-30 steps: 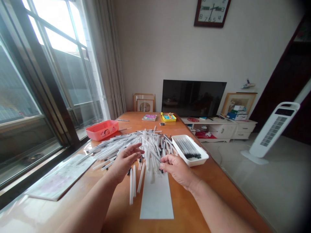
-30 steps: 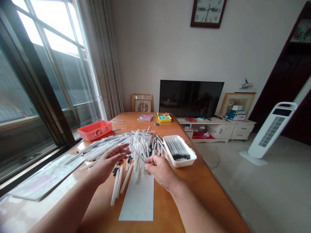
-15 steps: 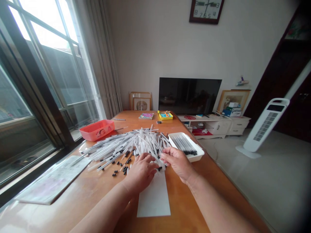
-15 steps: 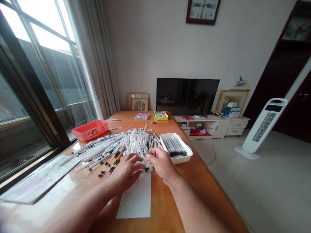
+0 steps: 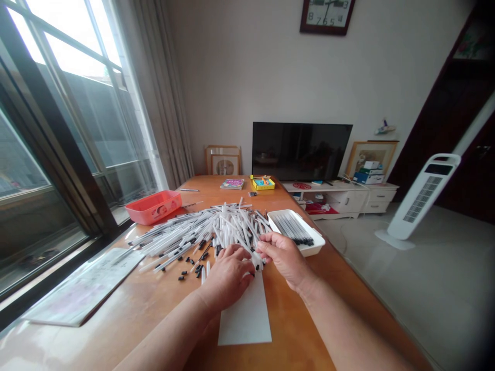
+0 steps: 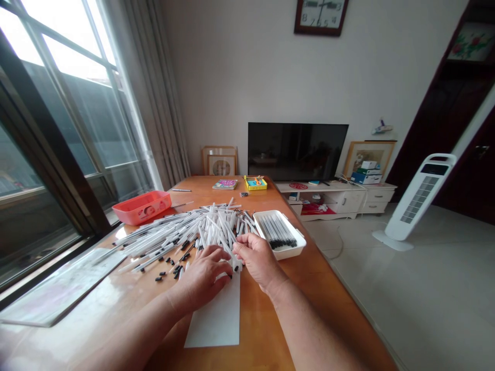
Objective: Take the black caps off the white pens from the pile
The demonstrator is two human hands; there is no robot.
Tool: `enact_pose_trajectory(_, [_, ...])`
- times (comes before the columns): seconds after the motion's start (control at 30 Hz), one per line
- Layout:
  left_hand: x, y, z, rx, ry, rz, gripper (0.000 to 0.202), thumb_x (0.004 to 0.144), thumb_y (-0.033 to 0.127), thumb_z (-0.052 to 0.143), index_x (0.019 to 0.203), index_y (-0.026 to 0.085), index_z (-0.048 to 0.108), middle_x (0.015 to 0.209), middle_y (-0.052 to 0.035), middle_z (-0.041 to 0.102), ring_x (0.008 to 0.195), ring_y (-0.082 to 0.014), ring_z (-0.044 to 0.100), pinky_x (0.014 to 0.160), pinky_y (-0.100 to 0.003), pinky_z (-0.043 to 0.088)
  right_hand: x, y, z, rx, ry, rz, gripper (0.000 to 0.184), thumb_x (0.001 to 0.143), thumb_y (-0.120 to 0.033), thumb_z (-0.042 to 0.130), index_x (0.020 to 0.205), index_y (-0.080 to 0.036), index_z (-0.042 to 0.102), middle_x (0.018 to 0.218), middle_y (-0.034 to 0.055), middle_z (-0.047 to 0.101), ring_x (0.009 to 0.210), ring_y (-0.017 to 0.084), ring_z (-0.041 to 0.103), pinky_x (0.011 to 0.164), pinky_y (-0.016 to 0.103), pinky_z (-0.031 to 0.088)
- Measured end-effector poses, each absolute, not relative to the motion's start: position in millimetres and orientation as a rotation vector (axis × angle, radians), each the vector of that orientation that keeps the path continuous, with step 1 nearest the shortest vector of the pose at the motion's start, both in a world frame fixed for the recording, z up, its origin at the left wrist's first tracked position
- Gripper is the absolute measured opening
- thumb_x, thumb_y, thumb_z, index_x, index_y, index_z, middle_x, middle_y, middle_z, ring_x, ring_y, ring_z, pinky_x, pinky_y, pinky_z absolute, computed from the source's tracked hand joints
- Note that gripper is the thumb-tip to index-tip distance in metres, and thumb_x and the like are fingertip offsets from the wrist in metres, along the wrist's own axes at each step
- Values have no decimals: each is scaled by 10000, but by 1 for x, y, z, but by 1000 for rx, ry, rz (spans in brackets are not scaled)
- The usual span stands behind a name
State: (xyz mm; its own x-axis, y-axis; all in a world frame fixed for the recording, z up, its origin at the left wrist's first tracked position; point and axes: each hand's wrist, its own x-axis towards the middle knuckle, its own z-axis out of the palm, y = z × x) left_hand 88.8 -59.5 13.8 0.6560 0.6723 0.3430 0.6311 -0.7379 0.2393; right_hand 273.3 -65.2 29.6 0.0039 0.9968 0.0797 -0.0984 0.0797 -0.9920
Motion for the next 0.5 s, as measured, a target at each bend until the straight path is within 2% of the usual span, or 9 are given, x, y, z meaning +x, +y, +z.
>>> enact_pose_trajectory(0.13, [90,-61,16,2737,1077,672,122,788,162,648,855,244,708,1055,-72,647,1106,-284,493,940,-427,406,273,-65,29,-1085,-1178,1190,291,775,-398,716,939,-162,670,789,47,707,685,137,596,630,254,434])
enact_pose_trajectory(0.23, [87,-58,17,2627,1079,767,97,830,173,592,858,222,672,964,-69,652,1000,-252,539,887,-393,423,274,-65,29,-1103,-1182,1190,313,780,-410,708,964,-159,669,785,46,702,700,141,601,635,252,433])
enact_pose_trajectory(0.37, [73,-47,18,2209,1114,949,89,883,237,548,921,205,622,872,-44,653,822,-193,584,754,-323,440,275,-66,28,-1137,-1225,1206,332,783,-409,699,985,-148,663,806,58,707,685,137,588,640,259,435])
enact_pose_trajectory(0.5, [54,-37,24,1680,993,1129,138,838,307,655,891,187,611,788,-15,630,724,-150,567,678,-273,430,271,-66,25,-1139,-1285,1235,294,792,-381,685,969,-148,657,784,46,696,651,126,560,625,259,429])
